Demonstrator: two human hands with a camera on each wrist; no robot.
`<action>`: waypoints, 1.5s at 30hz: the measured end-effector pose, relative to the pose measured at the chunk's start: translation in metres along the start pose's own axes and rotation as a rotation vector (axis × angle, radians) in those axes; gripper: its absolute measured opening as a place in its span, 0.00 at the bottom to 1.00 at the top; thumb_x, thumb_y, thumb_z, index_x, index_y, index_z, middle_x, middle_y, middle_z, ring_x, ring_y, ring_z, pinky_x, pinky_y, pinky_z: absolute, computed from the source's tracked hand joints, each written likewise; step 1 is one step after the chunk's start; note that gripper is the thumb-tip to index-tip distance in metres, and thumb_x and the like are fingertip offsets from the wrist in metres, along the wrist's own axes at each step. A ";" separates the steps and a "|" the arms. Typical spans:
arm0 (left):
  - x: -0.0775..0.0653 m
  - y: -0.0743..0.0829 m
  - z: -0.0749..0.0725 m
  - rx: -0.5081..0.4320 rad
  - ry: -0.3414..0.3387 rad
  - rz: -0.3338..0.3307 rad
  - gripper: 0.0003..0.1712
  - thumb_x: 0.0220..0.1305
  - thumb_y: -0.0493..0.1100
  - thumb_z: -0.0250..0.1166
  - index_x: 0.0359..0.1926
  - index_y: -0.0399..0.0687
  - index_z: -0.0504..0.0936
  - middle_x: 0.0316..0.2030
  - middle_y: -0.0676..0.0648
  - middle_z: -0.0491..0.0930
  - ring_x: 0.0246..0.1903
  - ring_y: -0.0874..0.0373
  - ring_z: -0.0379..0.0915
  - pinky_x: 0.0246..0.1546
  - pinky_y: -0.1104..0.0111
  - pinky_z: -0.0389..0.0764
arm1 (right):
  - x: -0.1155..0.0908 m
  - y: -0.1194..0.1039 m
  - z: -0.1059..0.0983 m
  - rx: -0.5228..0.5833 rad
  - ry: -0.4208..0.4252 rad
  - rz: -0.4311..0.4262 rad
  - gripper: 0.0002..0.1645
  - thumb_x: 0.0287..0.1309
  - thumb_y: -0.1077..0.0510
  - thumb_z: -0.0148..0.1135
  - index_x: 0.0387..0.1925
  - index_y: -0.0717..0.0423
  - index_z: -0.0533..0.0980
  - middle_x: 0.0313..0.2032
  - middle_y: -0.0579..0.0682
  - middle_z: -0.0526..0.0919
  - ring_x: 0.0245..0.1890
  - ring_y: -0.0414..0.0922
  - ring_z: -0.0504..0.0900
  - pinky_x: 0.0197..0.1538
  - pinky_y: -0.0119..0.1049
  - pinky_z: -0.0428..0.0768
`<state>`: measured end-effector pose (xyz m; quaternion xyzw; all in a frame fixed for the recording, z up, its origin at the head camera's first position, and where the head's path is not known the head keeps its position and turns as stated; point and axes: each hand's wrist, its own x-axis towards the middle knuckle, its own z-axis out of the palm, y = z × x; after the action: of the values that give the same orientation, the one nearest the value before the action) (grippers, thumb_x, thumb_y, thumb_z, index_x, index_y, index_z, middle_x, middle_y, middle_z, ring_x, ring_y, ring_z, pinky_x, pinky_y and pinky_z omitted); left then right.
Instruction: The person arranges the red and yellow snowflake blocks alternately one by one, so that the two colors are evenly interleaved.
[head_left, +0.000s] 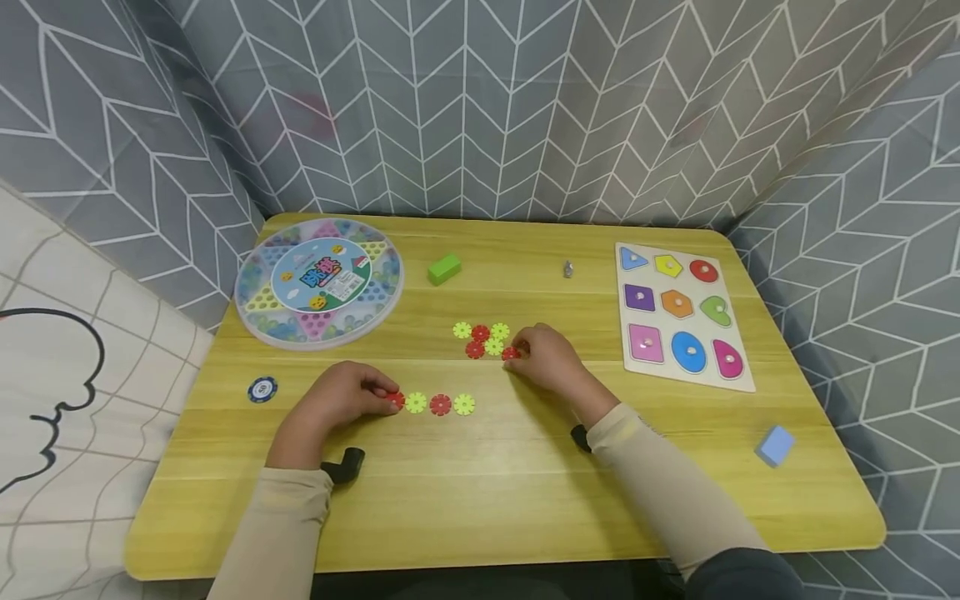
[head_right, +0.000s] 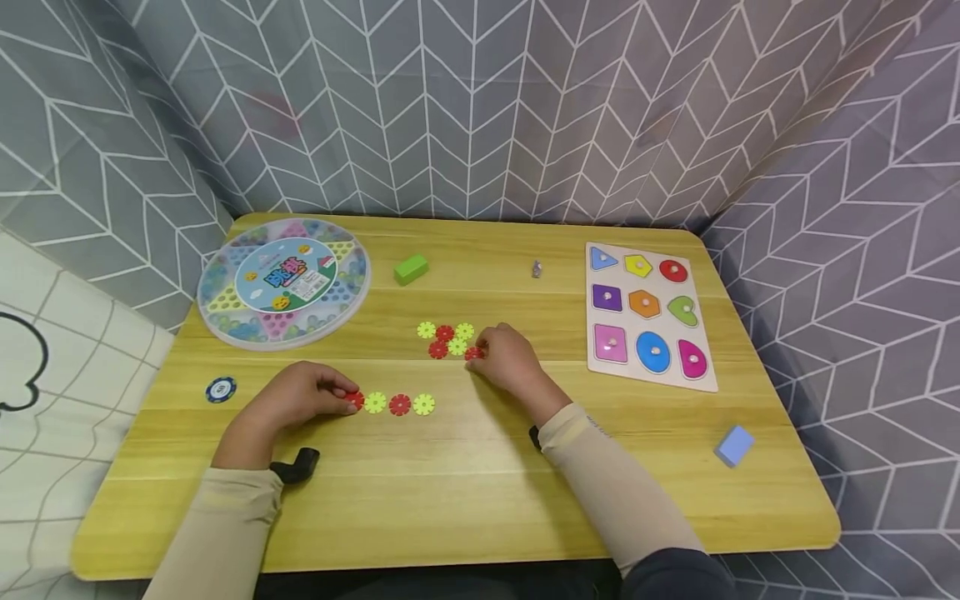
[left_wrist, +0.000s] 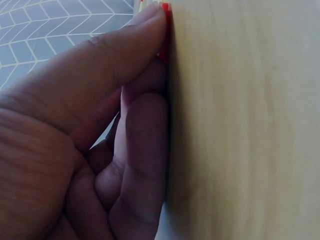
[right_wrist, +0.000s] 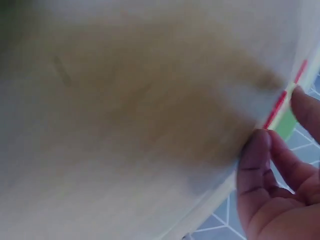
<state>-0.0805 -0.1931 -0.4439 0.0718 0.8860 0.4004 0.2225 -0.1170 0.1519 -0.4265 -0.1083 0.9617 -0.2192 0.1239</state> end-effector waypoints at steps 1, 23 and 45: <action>0.000 0.000 0.000 -0.002 0.001 0.000 0.14 0.56 0.45 0.81 0.43 0.50 0.92 0.36 0.54 0.85 0.41 0.54 0.76 0.53 0.54 0.77 | 0.001 0.001 0.001 -0.003 0.002 -0.002 0.21 0.63 0.50 0.75 0.49 0.61 0.83 0.39 0.52 0.77 0.39 0.49 0.75 0.47 0.45 0.77; 0.000 0.001 -0.004 0.023 0.013 0.022 0.14 0.57 0.46 0.81 0.43 0.50 0.92 0.38 0.54 0.86 0.43 0.55 0.77 0.52 0.54 0.78 | -0.036 -0.007 0.005 0.550 -0.168 0.045 0.06 0.62 0.69 0.70 0.41 0.64 0.84 0.34 0.51 0.85 0.32 0.43 0.83 0.40 0.37 0.84; -0.001 0.000 0.000 -0.008 -0.006 -0.012 0.14 0.56 0.46 0.81 0.44 0.49 0.92 0.37 0.53 0.85 0.42 0.54 0.76 0.54 0.53 0.76 | 0.009 0.004 -0.008 0.190 0.000 0.007 0.16 0.70 0.59 0.67 0.56 0.59 0.82 0.41 0.52 0.83 0.42 0.48 0.79 0.49 0.44 0.79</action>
<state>-0.0795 -0.1933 -0.4441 0.0665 0.8842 0.4024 0.2278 -0.1284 0.1565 -0.4227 -0.0928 0.9369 -0.3092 0.1342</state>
